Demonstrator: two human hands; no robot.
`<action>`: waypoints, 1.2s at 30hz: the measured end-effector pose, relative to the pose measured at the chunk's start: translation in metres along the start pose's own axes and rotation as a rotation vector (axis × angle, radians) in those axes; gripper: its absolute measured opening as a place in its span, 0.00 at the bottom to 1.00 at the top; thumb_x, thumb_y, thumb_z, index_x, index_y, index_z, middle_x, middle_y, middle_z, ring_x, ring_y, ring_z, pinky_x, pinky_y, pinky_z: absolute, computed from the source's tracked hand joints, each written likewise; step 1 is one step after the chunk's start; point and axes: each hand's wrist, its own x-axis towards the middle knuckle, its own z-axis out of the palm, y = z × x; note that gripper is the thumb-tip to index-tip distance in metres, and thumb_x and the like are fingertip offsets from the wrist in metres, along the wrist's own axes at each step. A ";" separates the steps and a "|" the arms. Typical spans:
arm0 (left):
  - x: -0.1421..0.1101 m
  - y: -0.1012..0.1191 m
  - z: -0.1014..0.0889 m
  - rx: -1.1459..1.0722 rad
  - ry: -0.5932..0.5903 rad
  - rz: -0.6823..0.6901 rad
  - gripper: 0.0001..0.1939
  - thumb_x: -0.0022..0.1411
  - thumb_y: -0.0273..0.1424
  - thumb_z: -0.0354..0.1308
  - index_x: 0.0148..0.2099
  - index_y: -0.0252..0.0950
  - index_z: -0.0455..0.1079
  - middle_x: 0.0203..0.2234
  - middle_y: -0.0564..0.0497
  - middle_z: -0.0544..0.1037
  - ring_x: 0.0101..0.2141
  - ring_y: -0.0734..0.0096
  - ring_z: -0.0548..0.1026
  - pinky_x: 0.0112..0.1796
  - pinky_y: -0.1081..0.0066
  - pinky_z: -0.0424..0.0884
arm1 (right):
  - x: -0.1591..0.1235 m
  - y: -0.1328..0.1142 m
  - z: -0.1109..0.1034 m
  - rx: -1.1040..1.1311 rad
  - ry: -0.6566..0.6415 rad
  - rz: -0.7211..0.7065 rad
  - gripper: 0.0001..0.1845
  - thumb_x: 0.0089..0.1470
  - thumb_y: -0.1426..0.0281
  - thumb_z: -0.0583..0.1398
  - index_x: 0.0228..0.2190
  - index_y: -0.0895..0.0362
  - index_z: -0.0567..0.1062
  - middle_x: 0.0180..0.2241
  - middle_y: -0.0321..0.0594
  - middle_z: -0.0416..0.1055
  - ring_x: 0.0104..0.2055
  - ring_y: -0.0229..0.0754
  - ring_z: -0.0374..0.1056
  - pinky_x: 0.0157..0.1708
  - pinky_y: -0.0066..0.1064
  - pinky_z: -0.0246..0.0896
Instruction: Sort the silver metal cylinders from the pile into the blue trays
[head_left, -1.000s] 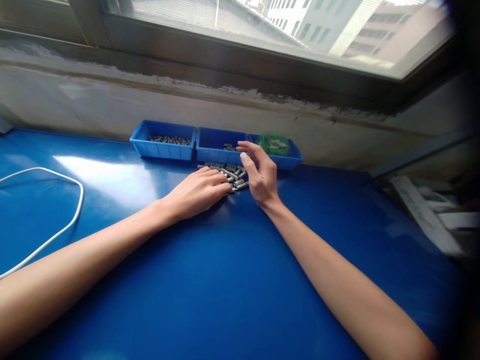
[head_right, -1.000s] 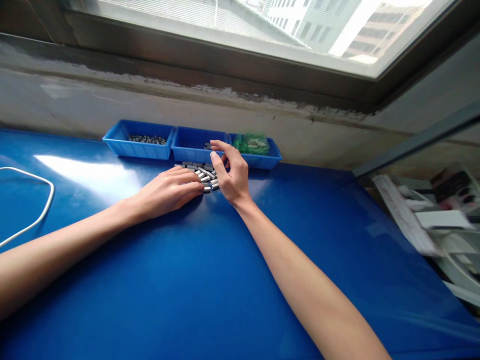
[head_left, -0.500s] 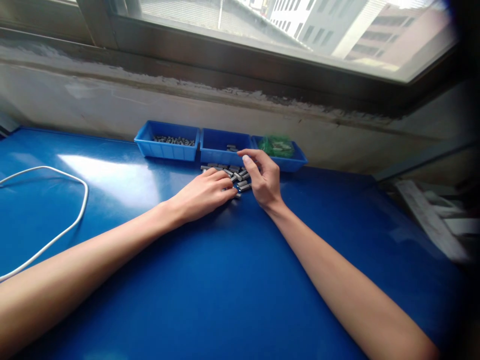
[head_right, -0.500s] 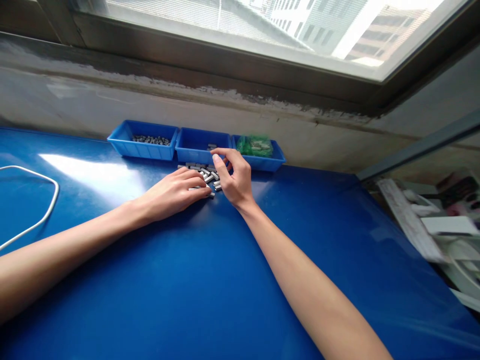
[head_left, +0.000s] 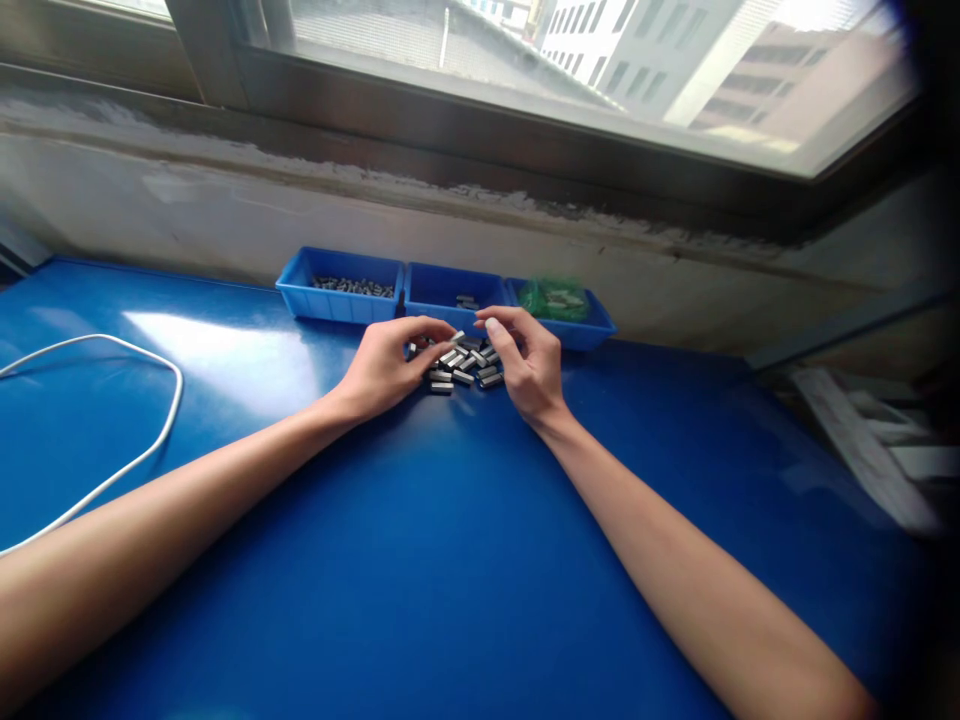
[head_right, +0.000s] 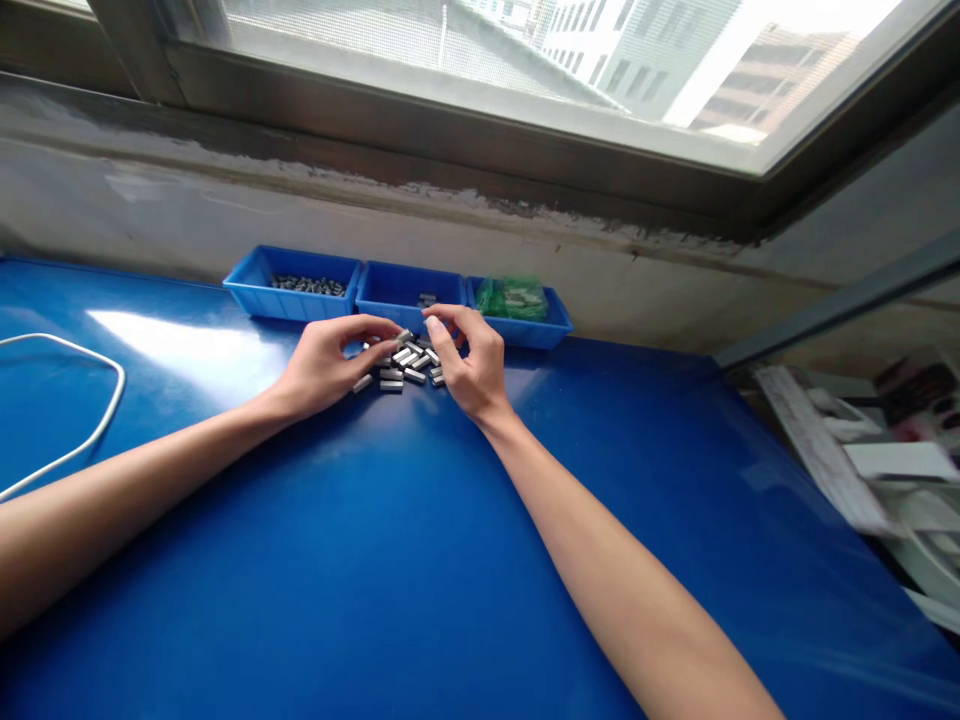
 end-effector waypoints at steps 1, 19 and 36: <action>0.001 -0.001 -0.001 -0.065 0.017 -0.064 0.14 0.67 0.39 0.63 0.47 0.34 0.80 0.40 0.46 0.84 0.40 0.64 0.81 0.42 0.70 0.74 | 0.000 0.000 0.000 -0.002 -0.028 -0.007 0.13 0.64 0.61 0.59 0.42 0.53 0.80 0.38 0.39 0.79 0.40 0.44 0.73 0.42 0.36 0.66; 0.005 -0.005 -0.003 -0.304 -0.003 -0.220 0.21 0.61 0.46 0.67 0.42 0.32 0.76 0.36 0.45 0.83 0.36 0.65 0.80 0.39 0.71 0.75 | -0.004 0.000 0.005 0.024 -0.156 -0.012 0.11 0.55 0.60 0.68 0.37 0.55 0.82 0.34 0.38 0.82 0.32 0.41 0.76 0.34 0.33 0.72; -0.008 0.001 -0.021 0.423 -0.360 0.354 0.13 0.66 0.42 0.63 0.42 0.36 0.78 0.34 0.46 0.78 0.41 0.60 0.69 0.45 0.62 0.69 | 0.007 0.016 0.005 -0.316 0.238 -0.054 0.11 0.61 0.64 0.61 0.41 0.53 0.82 0.30 0.39 0.76 0.24 0.39 0.65 0.32 0.35 0.68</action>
